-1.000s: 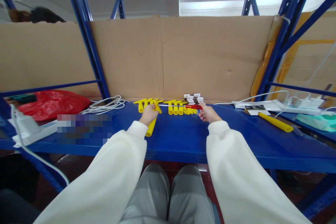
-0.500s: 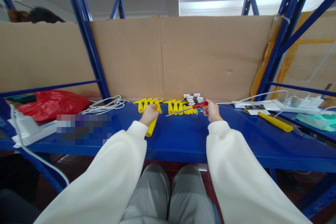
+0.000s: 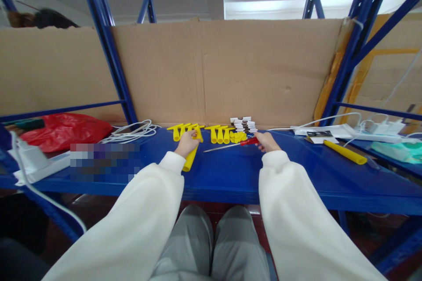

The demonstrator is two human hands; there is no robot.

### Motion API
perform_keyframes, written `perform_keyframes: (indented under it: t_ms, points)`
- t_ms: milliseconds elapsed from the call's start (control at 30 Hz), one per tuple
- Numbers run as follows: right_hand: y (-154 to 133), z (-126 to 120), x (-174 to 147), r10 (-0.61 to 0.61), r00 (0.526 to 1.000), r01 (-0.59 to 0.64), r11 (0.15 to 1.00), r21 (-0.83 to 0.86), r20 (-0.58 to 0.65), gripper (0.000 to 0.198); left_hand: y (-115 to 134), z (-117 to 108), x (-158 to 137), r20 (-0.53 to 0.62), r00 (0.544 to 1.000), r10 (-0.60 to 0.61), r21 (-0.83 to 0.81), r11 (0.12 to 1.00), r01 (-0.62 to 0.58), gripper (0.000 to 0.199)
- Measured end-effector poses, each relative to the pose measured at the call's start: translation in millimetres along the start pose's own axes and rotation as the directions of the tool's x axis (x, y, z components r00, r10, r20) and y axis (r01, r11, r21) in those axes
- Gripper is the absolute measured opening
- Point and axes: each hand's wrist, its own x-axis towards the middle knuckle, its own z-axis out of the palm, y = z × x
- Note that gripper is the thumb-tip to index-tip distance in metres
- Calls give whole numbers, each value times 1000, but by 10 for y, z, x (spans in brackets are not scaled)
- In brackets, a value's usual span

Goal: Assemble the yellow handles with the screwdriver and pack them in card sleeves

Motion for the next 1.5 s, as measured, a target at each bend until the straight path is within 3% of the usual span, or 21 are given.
perform_keyframes:
  t_ms: [233,533,833,1133,1333,1500]
  points:
    - [162,-17,199,-137,986,93,926,-367,-96,9,1,14,4,-20,999,-30,-48,998,29,36]
    - [198,-47,313,-139,986,97,929,-358,-94,24,-12,29,21,-15,999,-42,-66,997,41,29]
    - [76,-30,80,-192,975,100,824,-557,-108,2,-36,50,24,4,1000,-29,-111,993,29,25]
    - [94,-36,128,-191,976,110,842,-527,-102,6,2,75,-51,174,978,-115,-188,971,147,43]
    - [74,-29,86,-182,978,113,870,-480,-101,13,45,48,-88,168,981,-95,-139,983,120,41]
    - [46,-24,17,-196,977,114,804,-583,-79,8,40,46,-84,171,983,-63,-135,987,86,39]
